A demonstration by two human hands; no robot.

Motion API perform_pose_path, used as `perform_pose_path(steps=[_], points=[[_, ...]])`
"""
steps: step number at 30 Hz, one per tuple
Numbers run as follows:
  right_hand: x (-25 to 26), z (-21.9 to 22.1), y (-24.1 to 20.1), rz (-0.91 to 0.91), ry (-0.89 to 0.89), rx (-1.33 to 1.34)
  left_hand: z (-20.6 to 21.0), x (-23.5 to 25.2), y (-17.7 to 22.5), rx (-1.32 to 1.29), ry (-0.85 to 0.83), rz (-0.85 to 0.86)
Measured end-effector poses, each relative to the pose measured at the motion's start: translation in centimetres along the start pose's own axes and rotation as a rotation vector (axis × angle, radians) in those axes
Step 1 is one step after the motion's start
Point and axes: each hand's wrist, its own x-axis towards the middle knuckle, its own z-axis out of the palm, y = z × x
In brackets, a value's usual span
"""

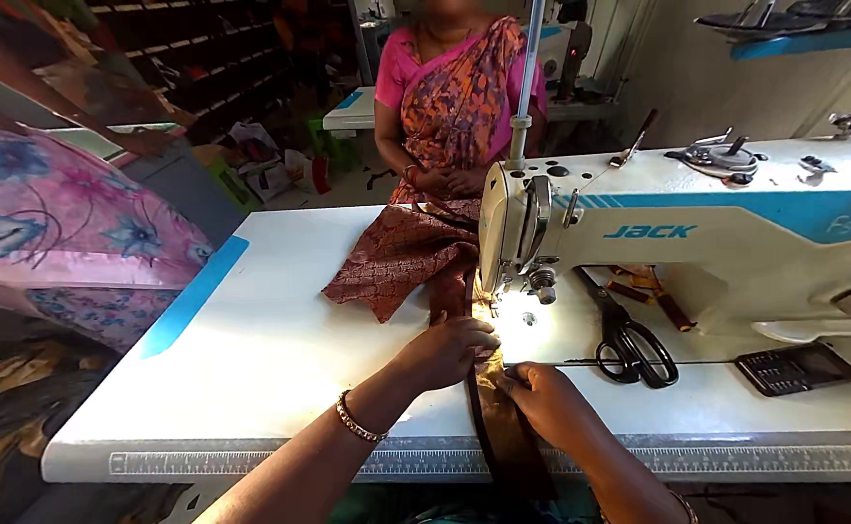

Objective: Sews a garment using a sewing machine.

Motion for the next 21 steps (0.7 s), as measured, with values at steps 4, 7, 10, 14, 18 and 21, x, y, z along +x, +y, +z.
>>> perform_pose_path(steps=[4,7,10,14,18,21], points=[[0.3,0.1,-0.3,-0.003,-0.011,-0.001,0.0,0.2,-0.8,-0.015,0.025,0.043],[0.6,0.1,-0.4,-0.002,-0.014,0.001,0.2,0.6,-1.6,-0.026,0.064,0.099],[0.8,0.1,-0.5,-0.001,-0.012,0.01,0.2,1.0,-1.9,-0.023,0.098,0.131],[1.1,0.2,-0.4,0.017,-0.016,0.044,0.2,1.3,-2.5,-0.038,0.137,0.178],[1.2,0.2,-0.4,0.048,-0.038,0.087,0.1,1.6,-2.8,-0.055,0.151,0.173],[1.3,0.2,-0.6,0.055,-0.035,0.086,-0.1,1.8,-3.2,-0.05,0.139,0.173]])
